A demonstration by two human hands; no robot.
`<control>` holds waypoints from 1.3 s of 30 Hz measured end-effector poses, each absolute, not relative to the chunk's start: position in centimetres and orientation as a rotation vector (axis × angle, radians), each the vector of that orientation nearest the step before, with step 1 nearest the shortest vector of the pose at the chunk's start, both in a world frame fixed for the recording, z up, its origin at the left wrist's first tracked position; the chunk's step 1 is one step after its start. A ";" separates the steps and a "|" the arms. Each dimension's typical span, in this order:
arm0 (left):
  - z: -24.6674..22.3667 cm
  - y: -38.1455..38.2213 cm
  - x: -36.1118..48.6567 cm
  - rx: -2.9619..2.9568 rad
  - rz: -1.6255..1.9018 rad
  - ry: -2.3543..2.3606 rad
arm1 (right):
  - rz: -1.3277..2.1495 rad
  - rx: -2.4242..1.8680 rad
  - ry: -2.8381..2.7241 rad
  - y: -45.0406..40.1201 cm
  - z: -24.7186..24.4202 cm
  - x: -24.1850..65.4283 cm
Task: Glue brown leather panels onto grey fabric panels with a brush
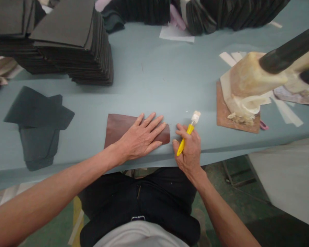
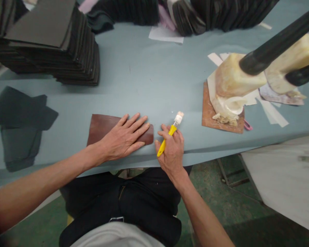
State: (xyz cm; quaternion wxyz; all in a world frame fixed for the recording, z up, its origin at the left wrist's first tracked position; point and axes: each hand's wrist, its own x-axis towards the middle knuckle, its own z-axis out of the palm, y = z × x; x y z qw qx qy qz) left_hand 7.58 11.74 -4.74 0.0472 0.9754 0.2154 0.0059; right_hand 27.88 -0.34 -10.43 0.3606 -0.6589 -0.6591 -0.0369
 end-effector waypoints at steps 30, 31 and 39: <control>-4.7 7.0 8.2 2.988 -0.060 0.793 | -0.165 -1.688 -1.705 -0.2 -10.8 28.0; -4.7 6.9 8.3 2.977 -0.068 0.814 | -0.167 -1.689 -1.710 -0.2 -10.8 28.0; -4.3 6.0 9.2 2.911 -0.030 0.942 | -0.222 -1.668 -1.719 -0.3 -11.2 28.3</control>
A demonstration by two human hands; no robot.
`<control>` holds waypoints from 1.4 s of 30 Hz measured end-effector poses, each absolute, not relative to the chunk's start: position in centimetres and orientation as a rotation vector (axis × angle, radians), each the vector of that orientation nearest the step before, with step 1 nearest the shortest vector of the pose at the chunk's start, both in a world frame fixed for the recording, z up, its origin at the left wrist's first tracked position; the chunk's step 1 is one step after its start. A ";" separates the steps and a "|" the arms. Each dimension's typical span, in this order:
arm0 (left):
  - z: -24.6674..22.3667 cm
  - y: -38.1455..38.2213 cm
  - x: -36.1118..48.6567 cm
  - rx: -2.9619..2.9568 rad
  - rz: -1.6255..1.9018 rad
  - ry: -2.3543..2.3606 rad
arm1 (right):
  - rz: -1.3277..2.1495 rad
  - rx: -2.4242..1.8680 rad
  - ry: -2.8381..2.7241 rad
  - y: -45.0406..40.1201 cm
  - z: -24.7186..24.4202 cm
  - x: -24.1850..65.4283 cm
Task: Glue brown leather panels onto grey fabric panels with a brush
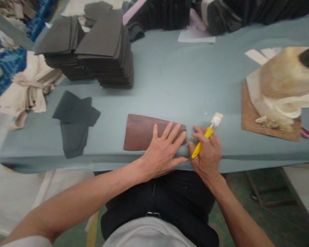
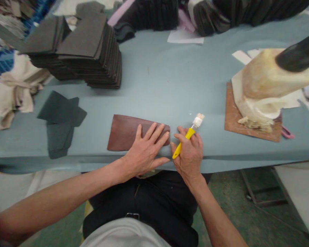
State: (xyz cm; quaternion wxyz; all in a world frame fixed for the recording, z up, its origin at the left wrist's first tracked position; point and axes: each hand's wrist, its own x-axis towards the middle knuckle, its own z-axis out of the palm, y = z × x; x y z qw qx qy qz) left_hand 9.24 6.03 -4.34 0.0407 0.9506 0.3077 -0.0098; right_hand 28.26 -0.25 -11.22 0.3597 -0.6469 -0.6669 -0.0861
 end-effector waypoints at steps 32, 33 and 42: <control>-5.4 8.2 6.7 2.799 0.119 1.254 | 0.242 -1.482 -1.581 2.5 -5.3 23.4; -5.5 8.2 6.8 2.799 0.112 1.249 | 0.293 -1.443 -1.545 3.4 -5.3 22.4; -6.2 8.7 6.6 2.813 0.102 1.186 | 0.435 -1.546 -1.516 7.5 -9.3 20.5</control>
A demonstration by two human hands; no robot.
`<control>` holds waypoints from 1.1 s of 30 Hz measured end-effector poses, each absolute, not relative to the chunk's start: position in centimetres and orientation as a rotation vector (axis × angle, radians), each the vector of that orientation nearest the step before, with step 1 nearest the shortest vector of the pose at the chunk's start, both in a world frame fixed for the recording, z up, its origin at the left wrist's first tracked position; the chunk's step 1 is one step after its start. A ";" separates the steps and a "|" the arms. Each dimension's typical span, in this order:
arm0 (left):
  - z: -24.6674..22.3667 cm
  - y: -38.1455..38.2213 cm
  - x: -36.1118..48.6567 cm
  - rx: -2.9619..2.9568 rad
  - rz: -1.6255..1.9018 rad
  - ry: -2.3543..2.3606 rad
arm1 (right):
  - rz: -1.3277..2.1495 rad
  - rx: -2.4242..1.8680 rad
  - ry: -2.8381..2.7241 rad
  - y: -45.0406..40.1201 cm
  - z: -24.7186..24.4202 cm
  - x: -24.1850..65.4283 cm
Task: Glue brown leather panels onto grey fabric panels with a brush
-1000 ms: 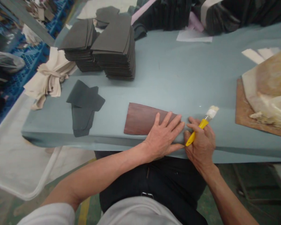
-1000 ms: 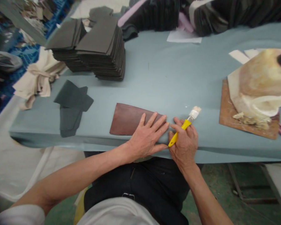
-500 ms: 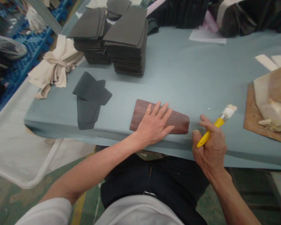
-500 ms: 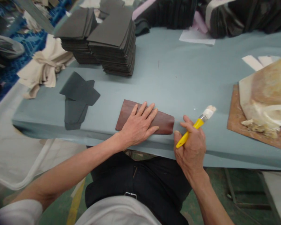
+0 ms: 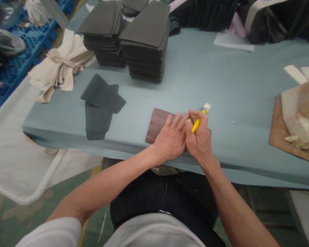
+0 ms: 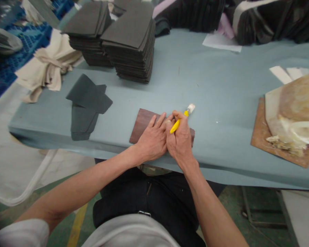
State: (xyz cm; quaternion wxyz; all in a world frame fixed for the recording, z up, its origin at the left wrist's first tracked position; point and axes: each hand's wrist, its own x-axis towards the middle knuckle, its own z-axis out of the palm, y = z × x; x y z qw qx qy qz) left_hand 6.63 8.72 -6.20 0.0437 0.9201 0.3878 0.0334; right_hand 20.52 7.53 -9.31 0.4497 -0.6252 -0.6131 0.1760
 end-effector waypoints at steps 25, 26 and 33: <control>-7.3 11.7 -0.4 2.457 0.383 1.487 | 0.116 -1.678 -1.911 6.1 -9.1 21.8; -7.4 11.8 -0.7 2.428 0.422 1.486 | 0.108 -1.681 -1.914 6.1 -9.1 21.8; -6.7 11.1 -4.3 2.363 0.777 1.555 | -0.007 -1.787 -1.994 5.8 -8.1 21.6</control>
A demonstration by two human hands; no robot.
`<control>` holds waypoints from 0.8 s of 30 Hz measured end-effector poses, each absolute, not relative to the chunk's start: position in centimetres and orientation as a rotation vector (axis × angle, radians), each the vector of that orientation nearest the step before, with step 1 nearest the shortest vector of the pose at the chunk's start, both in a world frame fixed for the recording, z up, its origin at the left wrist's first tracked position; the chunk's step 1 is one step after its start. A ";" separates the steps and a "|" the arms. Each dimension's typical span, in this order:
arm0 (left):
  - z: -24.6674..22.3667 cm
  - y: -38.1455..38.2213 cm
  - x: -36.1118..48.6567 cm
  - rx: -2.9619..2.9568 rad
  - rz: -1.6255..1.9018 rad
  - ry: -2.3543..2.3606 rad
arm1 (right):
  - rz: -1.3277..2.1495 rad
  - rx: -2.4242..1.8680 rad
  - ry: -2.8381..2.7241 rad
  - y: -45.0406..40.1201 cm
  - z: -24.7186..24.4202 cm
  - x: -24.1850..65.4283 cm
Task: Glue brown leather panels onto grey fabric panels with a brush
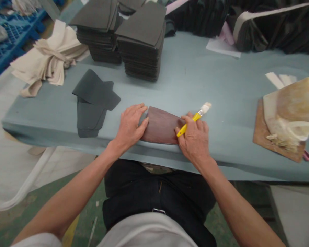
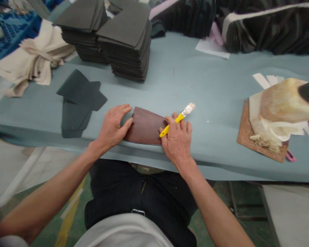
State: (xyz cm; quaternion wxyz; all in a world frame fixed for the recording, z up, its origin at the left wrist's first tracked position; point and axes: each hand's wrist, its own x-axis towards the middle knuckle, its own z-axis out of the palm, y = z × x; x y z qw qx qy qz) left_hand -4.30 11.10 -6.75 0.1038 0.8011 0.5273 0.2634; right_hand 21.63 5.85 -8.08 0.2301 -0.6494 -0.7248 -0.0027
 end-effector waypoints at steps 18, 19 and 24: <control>-7.0 7.5 -7.2 2.292 0.901 1.485 | 0.001 -1.698 -1.899 5.3 -7.8 23.6; -7.1 7.5 -7.2 2.286 0.902 1.485 | -0.006 -1.708 -1.875 5.2 -7.9 23.9; -7.1 7.5 -7.4 2.264 0.913 1.492 | 0.019 -1.823 -1.652 4.2 -7.6 25.9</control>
